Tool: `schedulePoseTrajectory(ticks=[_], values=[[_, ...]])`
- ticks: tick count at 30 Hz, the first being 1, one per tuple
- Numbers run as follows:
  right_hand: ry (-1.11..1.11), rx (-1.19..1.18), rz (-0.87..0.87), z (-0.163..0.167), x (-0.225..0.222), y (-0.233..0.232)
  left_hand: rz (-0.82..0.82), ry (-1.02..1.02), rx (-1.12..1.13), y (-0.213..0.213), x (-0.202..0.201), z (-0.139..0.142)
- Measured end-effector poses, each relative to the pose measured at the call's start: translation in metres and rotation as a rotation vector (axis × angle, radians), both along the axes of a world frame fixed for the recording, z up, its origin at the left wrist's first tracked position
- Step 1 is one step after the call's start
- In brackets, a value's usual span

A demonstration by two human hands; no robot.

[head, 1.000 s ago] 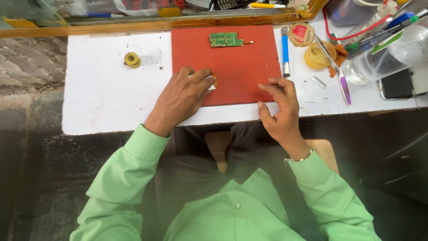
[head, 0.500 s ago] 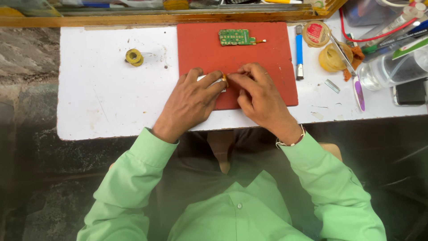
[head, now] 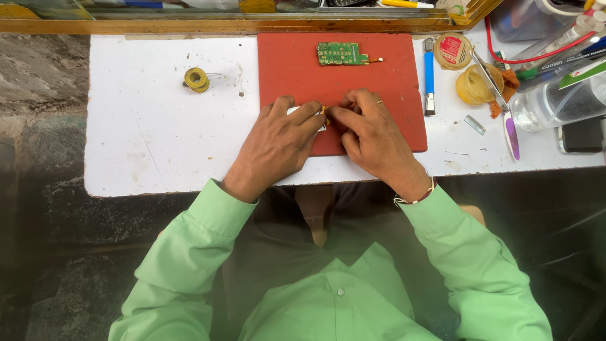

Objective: The person scrapes a green circuit board with a blue utility knife, then uses a soldering iron on a small white rectangular component. They wipe the component with a cloth and continue scraping it with the knife.

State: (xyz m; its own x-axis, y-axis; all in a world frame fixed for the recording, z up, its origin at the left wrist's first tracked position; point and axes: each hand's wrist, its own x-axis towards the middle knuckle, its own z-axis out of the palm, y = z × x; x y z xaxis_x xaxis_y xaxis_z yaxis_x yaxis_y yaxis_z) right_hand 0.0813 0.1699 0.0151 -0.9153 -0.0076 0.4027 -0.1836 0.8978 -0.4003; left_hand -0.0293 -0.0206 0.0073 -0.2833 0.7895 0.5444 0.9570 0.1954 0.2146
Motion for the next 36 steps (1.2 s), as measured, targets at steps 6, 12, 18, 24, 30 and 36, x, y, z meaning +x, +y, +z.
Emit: schedulePoseTrajectory(ticks=[6, 12, 18, 24, 30, 36], values=[[0.037, 0.027, 0.007, 0.002, 0.009, -0.002, -0.002, -0.003, 0.008, 0.000, 0.000, 0.001], [0.005, -0.144, 0.008, 0.002, 0.014, 0.000, -0.019, -0.048, 0.020, 0.000, 0.000, 0.003], [-0.137, -0.797, -0.026, -0.002, 0.005, 0.007, -0.060, -0.081, 0.100, -0.004, 0.000, 0.007], [-0.229, -1.347, 0.073, -0.001, 0.003, 0.010, -0.037, -0.069, 0.155, -0.004, 0.003, 0.009], [-0.255, -1.458, 0.151, 0.006, 0.004, 0.012, -0.028, 0.001, 0.136, -0.005, 0.003, 0.010], [-0.266, -1.478, 0.165, 0.009, 0.005, 0.009, -0.033, 0.013, 0.123, -0.004, 0.003, 0.010]])
